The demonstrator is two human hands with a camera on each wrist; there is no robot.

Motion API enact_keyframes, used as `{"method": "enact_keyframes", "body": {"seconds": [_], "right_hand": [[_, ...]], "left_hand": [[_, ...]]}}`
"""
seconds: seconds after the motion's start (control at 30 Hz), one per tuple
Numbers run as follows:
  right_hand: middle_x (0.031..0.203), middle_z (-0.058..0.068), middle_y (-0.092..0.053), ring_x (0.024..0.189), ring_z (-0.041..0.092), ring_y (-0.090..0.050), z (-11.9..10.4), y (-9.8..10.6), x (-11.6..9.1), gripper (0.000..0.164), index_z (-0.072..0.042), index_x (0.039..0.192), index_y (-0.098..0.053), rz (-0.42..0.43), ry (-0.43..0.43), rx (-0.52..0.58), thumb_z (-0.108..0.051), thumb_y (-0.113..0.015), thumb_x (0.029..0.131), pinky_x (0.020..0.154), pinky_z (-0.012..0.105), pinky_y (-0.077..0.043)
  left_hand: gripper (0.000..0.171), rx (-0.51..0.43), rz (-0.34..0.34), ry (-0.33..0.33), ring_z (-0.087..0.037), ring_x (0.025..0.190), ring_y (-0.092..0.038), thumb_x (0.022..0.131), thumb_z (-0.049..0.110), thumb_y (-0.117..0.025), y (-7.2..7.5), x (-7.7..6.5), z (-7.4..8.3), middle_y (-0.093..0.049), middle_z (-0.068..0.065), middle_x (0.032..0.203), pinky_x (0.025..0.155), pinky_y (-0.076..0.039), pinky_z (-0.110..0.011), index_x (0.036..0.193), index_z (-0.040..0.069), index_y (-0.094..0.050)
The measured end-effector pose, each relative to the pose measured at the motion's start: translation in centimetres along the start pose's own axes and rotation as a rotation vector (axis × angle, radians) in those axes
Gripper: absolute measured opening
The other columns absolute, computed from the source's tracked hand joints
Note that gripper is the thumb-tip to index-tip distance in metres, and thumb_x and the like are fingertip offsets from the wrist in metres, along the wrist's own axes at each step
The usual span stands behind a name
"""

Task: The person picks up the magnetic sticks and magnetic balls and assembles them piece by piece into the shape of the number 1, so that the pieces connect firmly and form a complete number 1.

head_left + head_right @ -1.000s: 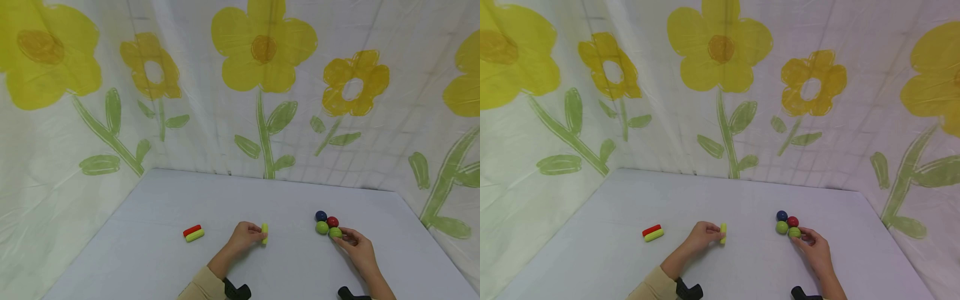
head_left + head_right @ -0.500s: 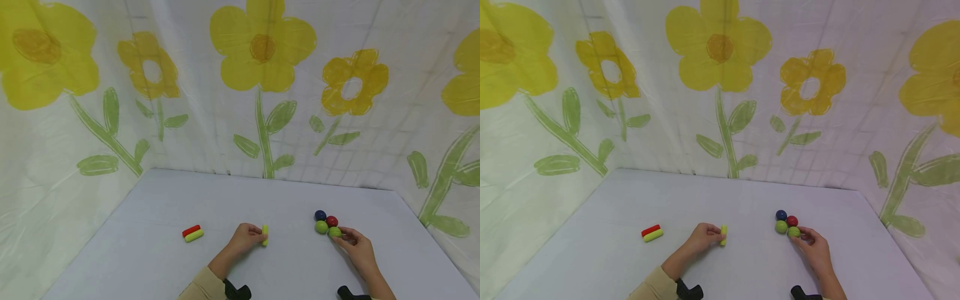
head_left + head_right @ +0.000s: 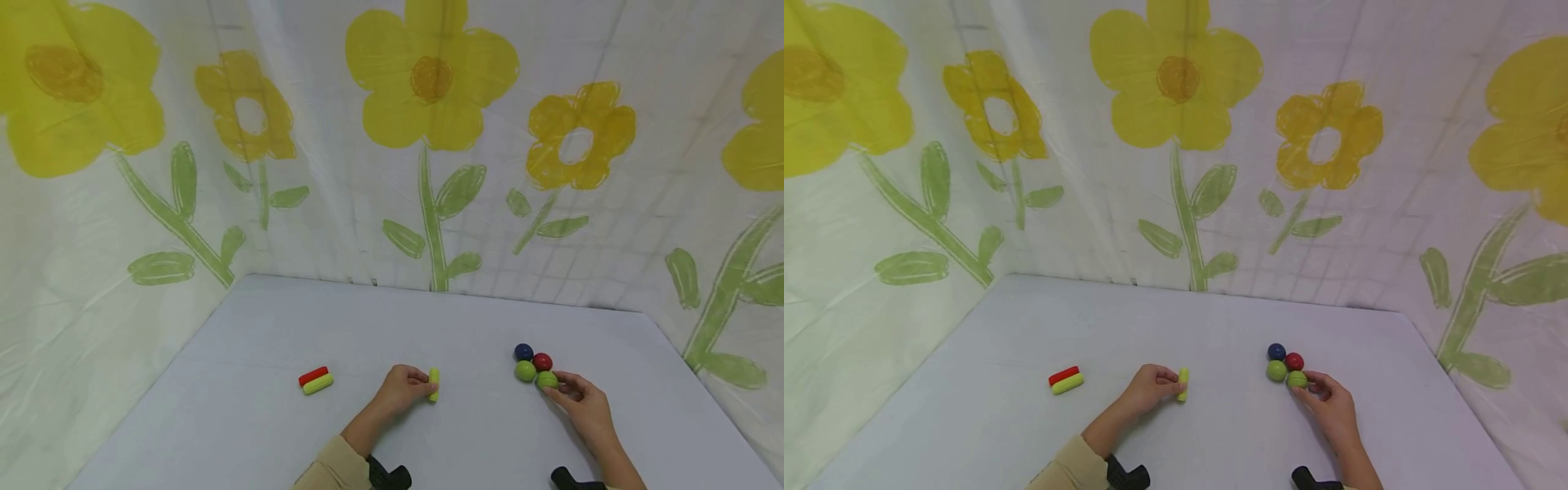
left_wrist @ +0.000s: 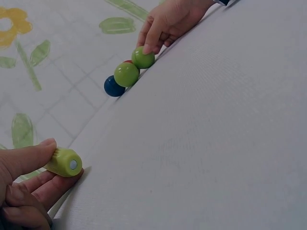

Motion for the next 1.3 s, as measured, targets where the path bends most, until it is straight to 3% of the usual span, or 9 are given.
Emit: {"method": "enact_keyframes", "body": {"seconds": [0.3,0.53,0.9,1.07,1.3], "right_hand": [[0.105,0.012,-0.065,0.084,0.004,-0.051,0.0,0.0,-0.2,0.051,0.001,0.126,-0.06,0.021,-0.034,0.03,-0.025,-0.075,0.085,0.069,0.018,-0.043],[0.111,0.015,-0.064,0.085,0.004,-0.051,-0.4,0.4,-0.2,0.059,0.004,0.129,-0.057,-0.012,-0.055,0.054,-0.03,-0.076,0.085,0.068,0.017,-0.045],[0.107,0.005,-0.065,0.09,0.004,-0.05,-2.2,1.1,0.0,0.065,0.001,0.132,-0.057,-0.054,-0.069,0.087,-0.039,-0.075,0.085,0.073,0.017,-0.043],[0.105,0.0,-0.065,0.085,-0.004,-0.05,-3.1,0.8,0.0,0.062,0.003,0.132,-0.056,-0.051,-0.049,0.127,-0.033,-0.076,0.086,0.074,0.014,-0.042],[0.092,-0.013,-0.064,0.085,-0.003,-0.052,-4.2,0.3,0.0,0.057,0.003,0.13,-0.058,-0.056,-0.012,0.193,-0.027,-0.078,0.085,0.075,0.017,-0.042]], "left_hand": [[0.02,0.019,0.001,-0.003,-0.011,0.073,-0.059,0.084,0.011,-0.076,-0.1,0.0,0.0,-0.069,-0.007,0.08,0.065,-0.047,-0.028,0.091,-0.006,-0.068],[0.019,0.024,0.007,0.005,-0.011,0.072,-0.059,0.084,0.011,-0.076,-0.1,0.0,0.0,-0.068,-0.007,0.08,0.064,-0.046,-0.028,0.09,-0.006,-0.068],[0.02,0.028,0.008,0.01,-0.011,0.072,-0.058,0.084,0.011,-0.077,0.0,-0.2,0.0,-0.067,-0.005,0.08,0.064,-0.046,-0.028,0.09,-0.005,-0.068],[0.02,0.023,0.005,0.01,-0.012,0.072,-0.059,0.083,0.011,-0.077,0.0,-0.2,0.2,-0.067,-0.005,0.08,0.064,-0.047,-0.028,0.09,-0.005,-0.068],[0.02,0.032,-0.001,0.029,-0.012,0.073,-0.06,0.084,0.012,-0.076,-0.1,-0.2,0.3,-0.068,-0.006,0.08,0.064,-0.047,-0.028,0.09,-0.005,-0.068]]}}
Point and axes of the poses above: each hand's wrist, its own x-axis towards the middle knuckle, its own y-axis out of the back of the hand, z = x × y, the point moved 1 cm from there along x, towards the middle knuckle
